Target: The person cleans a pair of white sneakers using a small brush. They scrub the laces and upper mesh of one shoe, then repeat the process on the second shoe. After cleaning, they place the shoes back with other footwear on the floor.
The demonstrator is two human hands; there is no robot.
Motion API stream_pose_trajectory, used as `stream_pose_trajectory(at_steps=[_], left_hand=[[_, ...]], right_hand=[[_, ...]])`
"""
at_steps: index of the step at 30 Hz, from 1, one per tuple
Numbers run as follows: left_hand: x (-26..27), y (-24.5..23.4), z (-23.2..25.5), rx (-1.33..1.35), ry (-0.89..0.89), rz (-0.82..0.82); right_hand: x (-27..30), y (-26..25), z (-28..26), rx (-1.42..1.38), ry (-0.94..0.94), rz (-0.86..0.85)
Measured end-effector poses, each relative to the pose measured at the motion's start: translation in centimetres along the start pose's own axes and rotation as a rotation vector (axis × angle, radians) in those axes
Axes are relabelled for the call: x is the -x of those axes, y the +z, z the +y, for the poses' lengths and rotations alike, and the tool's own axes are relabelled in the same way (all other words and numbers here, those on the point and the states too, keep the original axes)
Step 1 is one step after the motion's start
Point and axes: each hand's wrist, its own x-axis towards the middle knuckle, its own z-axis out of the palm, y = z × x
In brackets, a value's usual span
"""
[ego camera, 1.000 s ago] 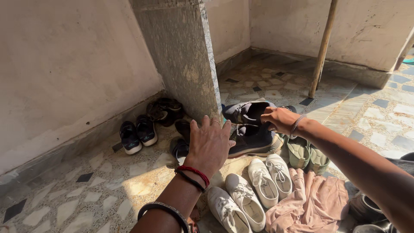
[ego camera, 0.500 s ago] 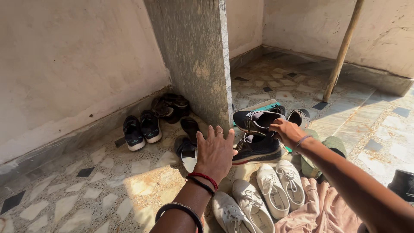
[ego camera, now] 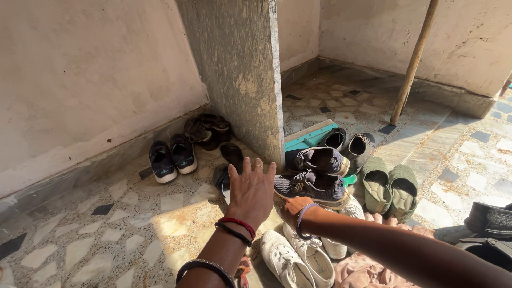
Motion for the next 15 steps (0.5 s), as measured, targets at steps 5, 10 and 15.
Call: stream_pose_trajectory(at_steps=[5,10,15], left_hand=[[1.6,-0.5,-0.7,0.131,-0.075,-0.017],[2.2,0.0,-0.9,0.096,-0.059,0.005],[2.8,0.7,-1.5,0.149,-0.034,0.073]], right_hand=[[-0.2,-2.1,-4.0,0.120,-0.109,0.001],[-1.5,-1.9,-5.7,0.163,-0.134,0.015],[-3.7,-0.6,-3.3,0.138,0.009,0.081]])
